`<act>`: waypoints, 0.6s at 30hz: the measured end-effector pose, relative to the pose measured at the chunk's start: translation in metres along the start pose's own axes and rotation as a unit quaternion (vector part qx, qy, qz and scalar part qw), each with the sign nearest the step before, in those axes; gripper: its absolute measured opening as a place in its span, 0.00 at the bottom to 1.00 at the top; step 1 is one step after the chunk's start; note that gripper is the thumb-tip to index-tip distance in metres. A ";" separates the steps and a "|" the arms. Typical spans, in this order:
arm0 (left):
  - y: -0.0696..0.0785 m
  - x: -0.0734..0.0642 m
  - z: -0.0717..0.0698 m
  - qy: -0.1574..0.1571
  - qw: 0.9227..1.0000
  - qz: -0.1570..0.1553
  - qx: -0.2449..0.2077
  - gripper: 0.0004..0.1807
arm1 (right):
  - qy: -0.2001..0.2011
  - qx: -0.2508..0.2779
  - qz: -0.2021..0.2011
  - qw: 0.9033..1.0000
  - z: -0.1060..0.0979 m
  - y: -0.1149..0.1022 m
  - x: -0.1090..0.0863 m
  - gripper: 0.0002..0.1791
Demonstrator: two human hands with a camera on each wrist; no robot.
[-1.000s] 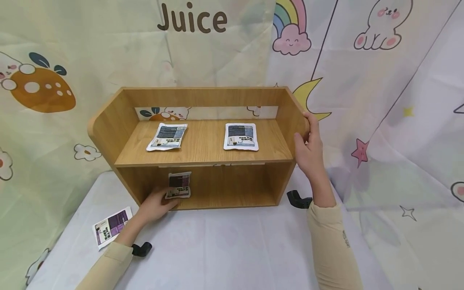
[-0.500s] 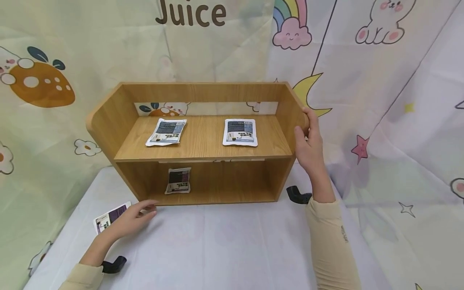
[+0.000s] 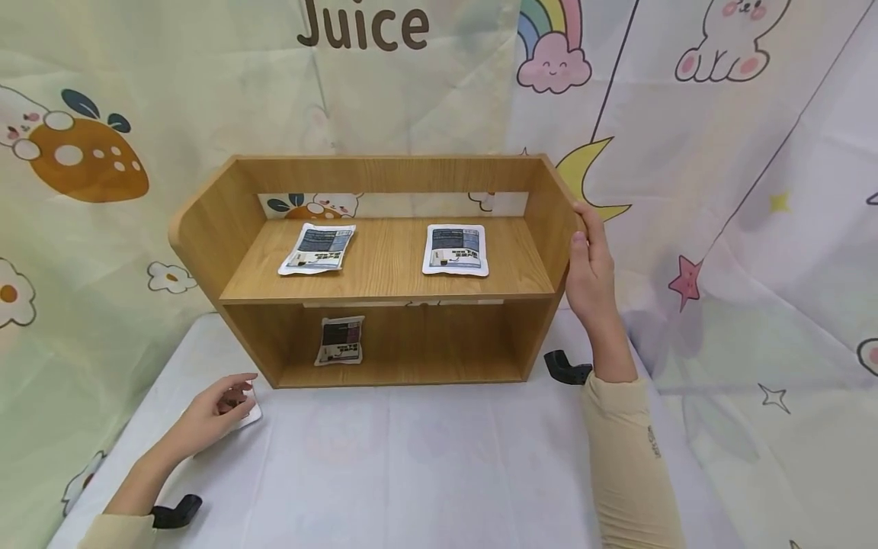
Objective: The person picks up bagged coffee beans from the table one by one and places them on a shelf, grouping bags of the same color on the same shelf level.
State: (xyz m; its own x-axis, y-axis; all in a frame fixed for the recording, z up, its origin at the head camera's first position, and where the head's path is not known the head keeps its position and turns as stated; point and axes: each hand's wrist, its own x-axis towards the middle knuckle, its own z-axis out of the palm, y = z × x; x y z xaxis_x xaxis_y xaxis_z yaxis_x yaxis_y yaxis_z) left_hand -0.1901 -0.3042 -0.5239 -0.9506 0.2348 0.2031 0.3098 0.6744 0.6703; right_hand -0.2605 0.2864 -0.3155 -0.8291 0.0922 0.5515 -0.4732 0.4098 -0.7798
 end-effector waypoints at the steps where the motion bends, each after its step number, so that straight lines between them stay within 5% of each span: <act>1: -0.002 0.000 -0.002 0.001 1.000 -0.002 0.002 0.26 | 0.000 0.001 0.000 1.000 0.000 0.000 0.001 0.23; 9: -0.029 -0.002 -0.019 0.032 0.999 -0.013 0.015 0.34 | 0.000 0.006 0.016 1.000 0.001 -0.001 0.001 0.23; 15: -0.046 -0.007 -0.025 -0.019 0.996 -0.069 0.054 0.39 | -0.002 0.002 0.029 1.000 -0.002 -0.002 0.000 0.23; 18: -0.047 -0.009 -0.024 -0.037 0.994 -0.066 0.084 0.40 | -0.007 0.005 0.022 1.000 -0.003 -0.002 0.001 0.23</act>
State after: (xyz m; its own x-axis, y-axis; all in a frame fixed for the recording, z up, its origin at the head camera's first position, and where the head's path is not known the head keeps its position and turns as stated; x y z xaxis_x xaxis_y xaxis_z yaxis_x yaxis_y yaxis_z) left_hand -0.1963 -0.3554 -0.5401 -0.9809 0.1837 0.0647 0.1882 0.8089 0.5570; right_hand -0.2599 0.2882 -0.3128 -0.8537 0.0971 0.5117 -0.4381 0.3974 -0.8063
